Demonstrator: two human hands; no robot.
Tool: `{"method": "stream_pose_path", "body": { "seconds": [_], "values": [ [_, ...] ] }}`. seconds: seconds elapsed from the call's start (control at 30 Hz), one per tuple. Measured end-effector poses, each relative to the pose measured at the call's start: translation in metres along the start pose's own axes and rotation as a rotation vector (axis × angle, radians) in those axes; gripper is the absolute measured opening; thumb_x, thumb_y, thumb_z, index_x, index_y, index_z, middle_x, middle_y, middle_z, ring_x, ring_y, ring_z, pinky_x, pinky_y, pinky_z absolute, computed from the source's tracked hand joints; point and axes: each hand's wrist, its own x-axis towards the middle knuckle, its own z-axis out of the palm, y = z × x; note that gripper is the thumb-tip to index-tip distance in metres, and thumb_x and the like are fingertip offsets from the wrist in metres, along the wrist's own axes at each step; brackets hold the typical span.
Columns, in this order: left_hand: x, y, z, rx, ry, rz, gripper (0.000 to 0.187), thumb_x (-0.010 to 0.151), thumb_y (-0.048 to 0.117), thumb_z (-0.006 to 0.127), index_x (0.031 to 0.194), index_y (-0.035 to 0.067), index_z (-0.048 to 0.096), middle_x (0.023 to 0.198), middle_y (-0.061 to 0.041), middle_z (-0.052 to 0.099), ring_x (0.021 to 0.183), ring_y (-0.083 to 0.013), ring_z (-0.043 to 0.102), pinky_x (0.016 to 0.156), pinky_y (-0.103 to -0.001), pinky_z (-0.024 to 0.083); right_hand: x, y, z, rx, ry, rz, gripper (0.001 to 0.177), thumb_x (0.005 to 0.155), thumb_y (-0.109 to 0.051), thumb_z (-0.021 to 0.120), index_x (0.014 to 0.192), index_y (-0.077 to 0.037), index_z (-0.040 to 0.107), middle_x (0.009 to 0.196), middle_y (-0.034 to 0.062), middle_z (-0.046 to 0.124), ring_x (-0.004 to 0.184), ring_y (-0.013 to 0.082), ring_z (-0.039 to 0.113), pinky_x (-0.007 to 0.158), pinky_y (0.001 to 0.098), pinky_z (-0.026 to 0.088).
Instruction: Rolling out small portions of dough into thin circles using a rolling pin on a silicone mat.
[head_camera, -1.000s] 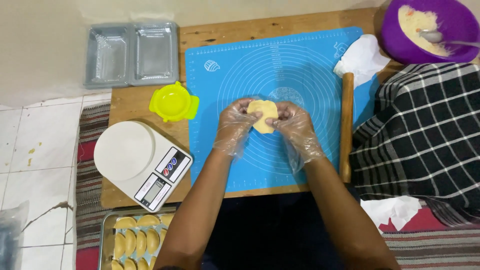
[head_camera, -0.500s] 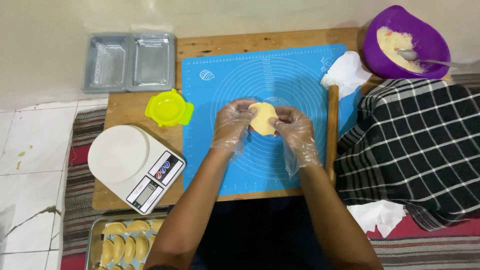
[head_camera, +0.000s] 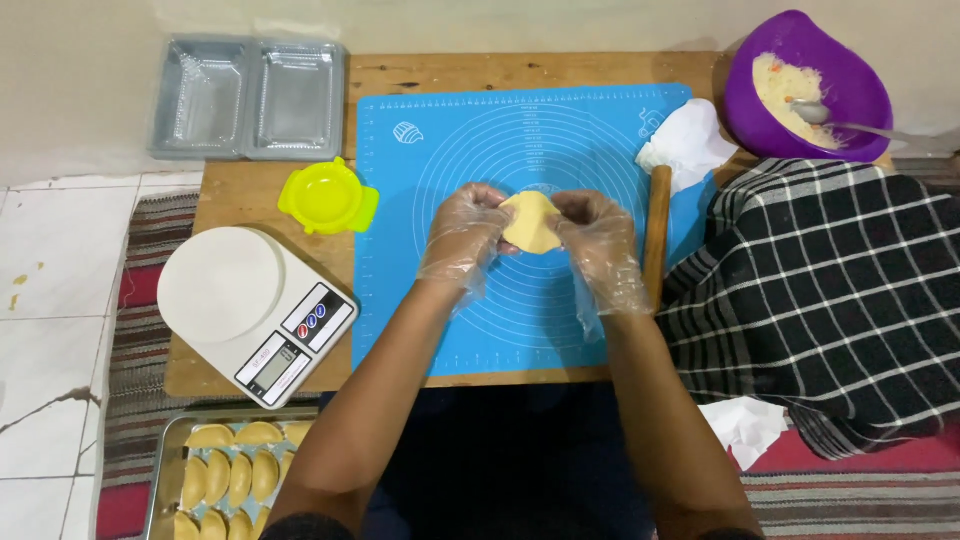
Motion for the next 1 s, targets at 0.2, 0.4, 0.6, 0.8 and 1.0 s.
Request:
{"method": "stream_pose_path", "body": {
  "seconds": [0.2, 0.4, 0.6, 0.8, 1.0],
  "values": [
    [0.023, -0.027, -0.006, 0.559, 0.076, -0.076, 0.016, 0.087, 0.029, 0.075, 0.092, 0.014, 0.070, 0.083, -0.008, 0.075, 0.061, -0.0207, 0.077, 0.050, -0.026, 0.065, 0.021, 0.004, -0.006, -0.301, -0.019, -0.075, 0.023, 0.093, -0.021, 0.076, 0.116, -0.016, 0.075, 0.105, 0.0095, 0.075, 0.093, 0.0191, 0.075, 0.072, 0.0329, 0.062],
    [0.008, -0.038, -0.025, 0.855, 0.081, 0.120, 0.018, 0.095, 0.030, 0.063, 0.104, 0.019, 0.073, 0.098, -0.009, 0.074, 0.098, -0.0344, 0.076, 0.083, -0.045, 0.064, -0.007, 0.026, -0.043, -0.946, 0.341, -0.366, 0.031, 0.088, -0.029, 0.078, 0.117, -0.016, 0.075, 0.111, 0.0109, 0.069, 0.102, 0.0333, 0.070, 0.078, 0.0520, 0.060],
    [-0.005, -0.037, -0.017, 1.014, 0.033, 0.337, 0.029, 0.095, 0.021, 0.064, 0.121, 0.012, 0.073, 0.112, -0.016, 0.072, 0.112, -0.0385, 0.069, 0.094, -0.054, 0.059, -0.020, 0.050, -0.065, -1.172, 0.385, -0.139, 0.034, 0.085, -0.025, 0.072, 0.118, -0.019, 0.071, 0.097, 0.0111, 0.064, 0.088, 0.0359, 0.070, 0.067, 0.0526, 0.062],
    [0.006, -0.048, -0.018, 1.046, 0.079, 0.441, 0.020, 0.093, 0.016, 0.066, 0.107, 0.007, 0.077, 0.104, -0.017, 0.072, 0.108, -0.0396, 0.069, 0.091, -0.057, 0.059, -0.021, 0.069, -0.066, -1.002, 0.385, -0.152, 0.042, 0.090, -0.008, 0.061, 0.131, -0.007, 0.070, 0.090, 0.0224, 0.071, 0.086, 0.0454, 0.073, 0.074, 0.0569, 0.059],
    [0.037, -0.067, -0.025, 0.867, 0.108, 0.475, 0.019, 0.092, 0.025, 0.069, 0.107, 0.019, 0.078, 0.098, -0.003, 0.075, 0.097, -0.0289, 0.073, 0.082, -0.046, 0.061, -0.064, -0.037, -0.047, -0.462, 0.166, -0.032, 0.043, 0.091, -0.007, 0.068, 0.134, -0.012, 0.066, 0.117, 0.0183, 0.073, 0.113, 0.0350, 0.069, 0.092, 0.0475, 0.058]
  ]
}}
